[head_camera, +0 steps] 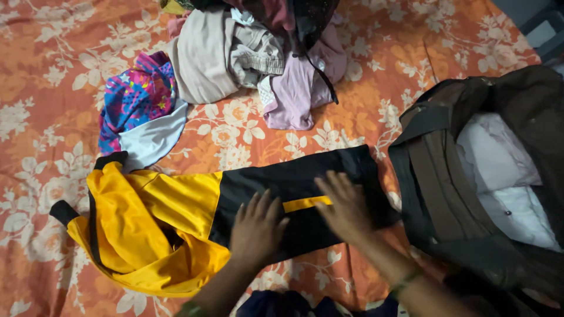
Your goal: The person folds a yellow and black jacket, a colorful patterned top, and a pink top on a bed, then places them into a brown bag.
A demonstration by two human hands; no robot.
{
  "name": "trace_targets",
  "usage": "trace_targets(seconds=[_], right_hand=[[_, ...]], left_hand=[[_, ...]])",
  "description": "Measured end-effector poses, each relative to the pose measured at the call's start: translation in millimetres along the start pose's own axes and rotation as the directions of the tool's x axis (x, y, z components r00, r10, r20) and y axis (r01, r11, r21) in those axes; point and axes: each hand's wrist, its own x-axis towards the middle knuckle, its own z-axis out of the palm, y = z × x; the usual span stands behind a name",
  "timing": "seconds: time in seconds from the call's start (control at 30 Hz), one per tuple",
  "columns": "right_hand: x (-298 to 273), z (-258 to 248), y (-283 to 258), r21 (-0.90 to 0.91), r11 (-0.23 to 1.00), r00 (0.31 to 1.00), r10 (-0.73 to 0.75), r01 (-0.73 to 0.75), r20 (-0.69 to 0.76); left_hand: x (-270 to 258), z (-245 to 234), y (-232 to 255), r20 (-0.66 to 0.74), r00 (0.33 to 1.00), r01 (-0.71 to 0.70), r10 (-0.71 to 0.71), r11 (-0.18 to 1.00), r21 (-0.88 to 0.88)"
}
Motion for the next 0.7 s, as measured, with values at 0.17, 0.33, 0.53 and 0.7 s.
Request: trace_targets(seconds=[0.17,0.33,0.53,0.7], right_hand=[[19,60,-46,-0.063,0.998,0.999,0.002,0.001,0.053],[10,58,12,-0.253,0.967,0.996,-0.050,0.031,-0.070],[-1,38,67,-0.242,0.967,0.996,0.087,-0.081,0.012],[9,40,44,-0.280,0.941,0.975,0.215,-0.189,0.065]], left_hand=[[31,57,12,-0.120,0.949,0.299,-0.290,0.952,0.065],[3,72,-18,-0.156,0.890,0.452,-0.428,0.871,0.193],[-12,58,-53,-0.258,0.816,0.564,-0.517,0.810,0.162],[-2,64,-36,-0.300,0.798,0.583,-0.522,0.795,0.167]])
